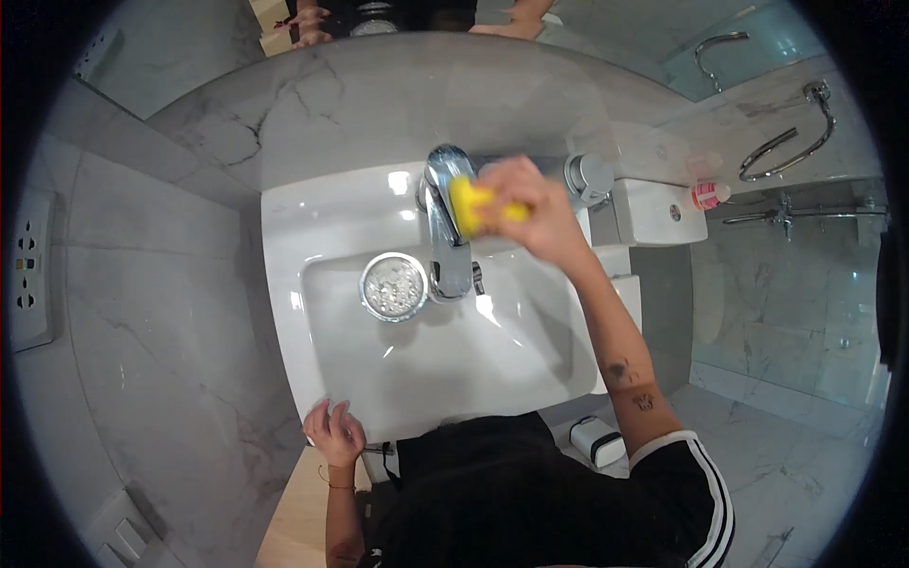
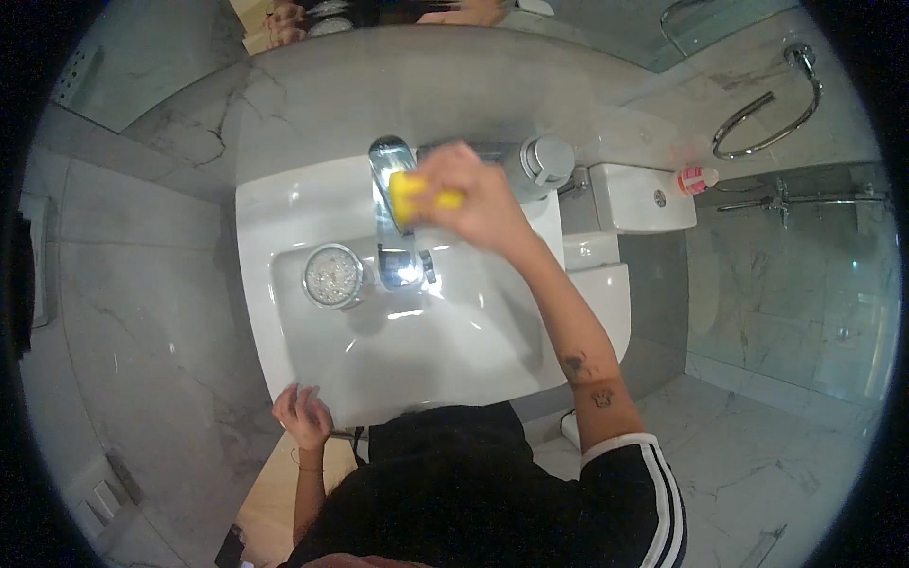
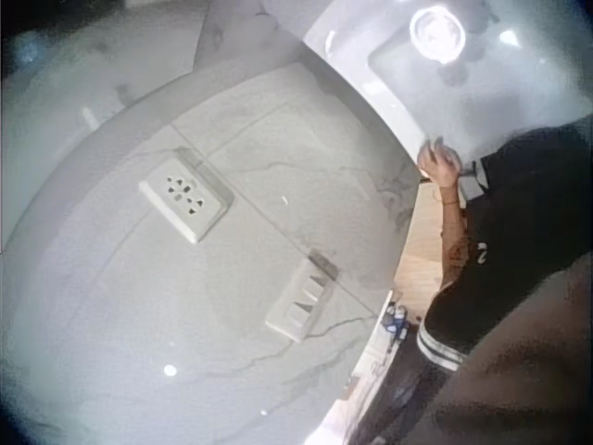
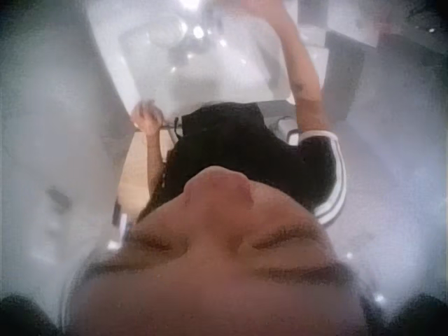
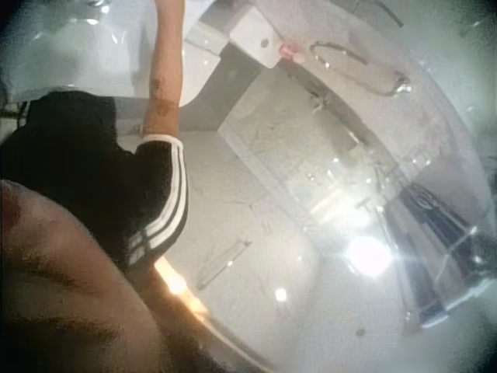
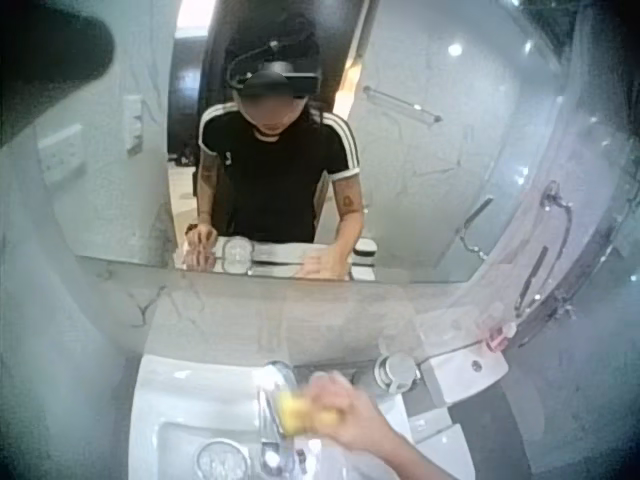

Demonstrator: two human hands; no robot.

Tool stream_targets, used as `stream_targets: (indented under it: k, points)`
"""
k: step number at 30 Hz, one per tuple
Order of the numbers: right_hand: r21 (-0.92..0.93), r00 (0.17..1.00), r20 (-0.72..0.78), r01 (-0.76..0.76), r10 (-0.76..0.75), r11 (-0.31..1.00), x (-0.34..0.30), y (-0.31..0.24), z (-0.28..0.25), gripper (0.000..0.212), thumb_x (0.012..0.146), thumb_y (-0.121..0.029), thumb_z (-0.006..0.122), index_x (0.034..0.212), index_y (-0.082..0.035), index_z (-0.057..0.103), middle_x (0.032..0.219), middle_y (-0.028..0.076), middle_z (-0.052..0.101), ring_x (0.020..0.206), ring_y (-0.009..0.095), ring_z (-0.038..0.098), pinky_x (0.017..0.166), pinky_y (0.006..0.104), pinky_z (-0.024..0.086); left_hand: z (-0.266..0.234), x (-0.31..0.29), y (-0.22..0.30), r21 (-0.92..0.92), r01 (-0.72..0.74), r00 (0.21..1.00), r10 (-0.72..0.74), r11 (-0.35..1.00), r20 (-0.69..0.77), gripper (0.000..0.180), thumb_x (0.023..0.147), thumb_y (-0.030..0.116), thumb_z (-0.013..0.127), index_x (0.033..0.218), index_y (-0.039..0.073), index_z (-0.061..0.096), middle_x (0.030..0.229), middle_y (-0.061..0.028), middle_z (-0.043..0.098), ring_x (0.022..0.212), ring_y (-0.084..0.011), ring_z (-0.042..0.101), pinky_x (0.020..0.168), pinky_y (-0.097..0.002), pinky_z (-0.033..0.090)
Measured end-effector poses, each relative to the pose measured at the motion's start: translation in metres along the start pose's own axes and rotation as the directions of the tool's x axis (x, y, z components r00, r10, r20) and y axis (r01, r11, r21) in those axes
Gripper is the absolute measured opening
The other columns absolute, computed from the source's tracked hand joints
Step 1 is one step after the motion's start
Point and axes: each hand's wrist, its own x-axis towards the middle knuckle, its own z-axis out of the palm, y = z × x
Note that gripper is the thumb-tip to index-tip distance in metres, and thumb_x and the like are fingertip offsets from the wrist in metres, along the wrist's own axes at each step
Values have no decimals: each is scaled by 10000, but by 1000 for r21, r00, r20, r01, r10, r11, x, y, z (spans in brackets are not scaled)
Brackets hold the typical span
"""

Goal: The person cleans a chrome sink faucet with a sponge. They wipe the top, the handle, and the sides of the faucet repeatedly with the sponge.

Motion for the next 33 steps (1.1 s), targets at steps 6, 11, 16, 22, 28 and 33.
stream_targets:
  k: [6,11,16,22,28,33]
  points:
    - [-104,988,-149,27,-42,994,31,13,13,185,649,-211,776,764,-91,695,906,43,660,932,231,576,811,341,475,-9,35,9,-128,95,988,-109,987,-107,199,854,10,506,1044,39,562,1196,-165,470,1104,-309,416,941,-406,351]
    - [15,993,121,4,-5,1000,-50,-18,-19,196,650,-147,780,802,-62,690,964,58,653,992,227,568,850,351,470,-32,200,59,-422,-199,920,20,885,-391,139,807,-53,555,926,-6,611,869,-123,609,817,-291,538,796,-401,409]
    - [736,966,-149,-33,210,676,-108,7,-38,327,775,-221,695,1046,-56,616,1184,144,563,1092,290,538,894,455,454,-73,354,134,-357,-595,775,631,720,-19,404,712,-37,626,1100,71,607,1077,-71,623,974,-252,565,837,-356,421]
    - [998,803,45,-6,595,-68,-158,8,-27,560,950,-426,376,1311,2,399,1277,212,480,1124,366,512,926,532,435,-38,412,152,-235,-847,374,849,477,374,501,621,71,745,1104,102,615,1139,-60,600,1078,-268,534,927,-369,431]
    - [980,848,150,-58,509,-191,-150,-6,-18,558,942,-398,398,1325,8,381,1291,225,464,1143,399,493,891,568,449,-27,431,146,-426,-752,302,837,504,456,535,598,237,758,1099,102,630,1068,-47,635,1026,-245,572,838,-361,482]
    - [967,887,136,-215,441,135,-112,-20,-24,485,879,-251,519,1273,13,422,1220,187,512,1089,321,535,899,503,460,-29,420,143,-371,-746,405,819,553,406,536,625,218,750,1128,102,607,1065,-45,625,1023,-255,567,847,-383,485]
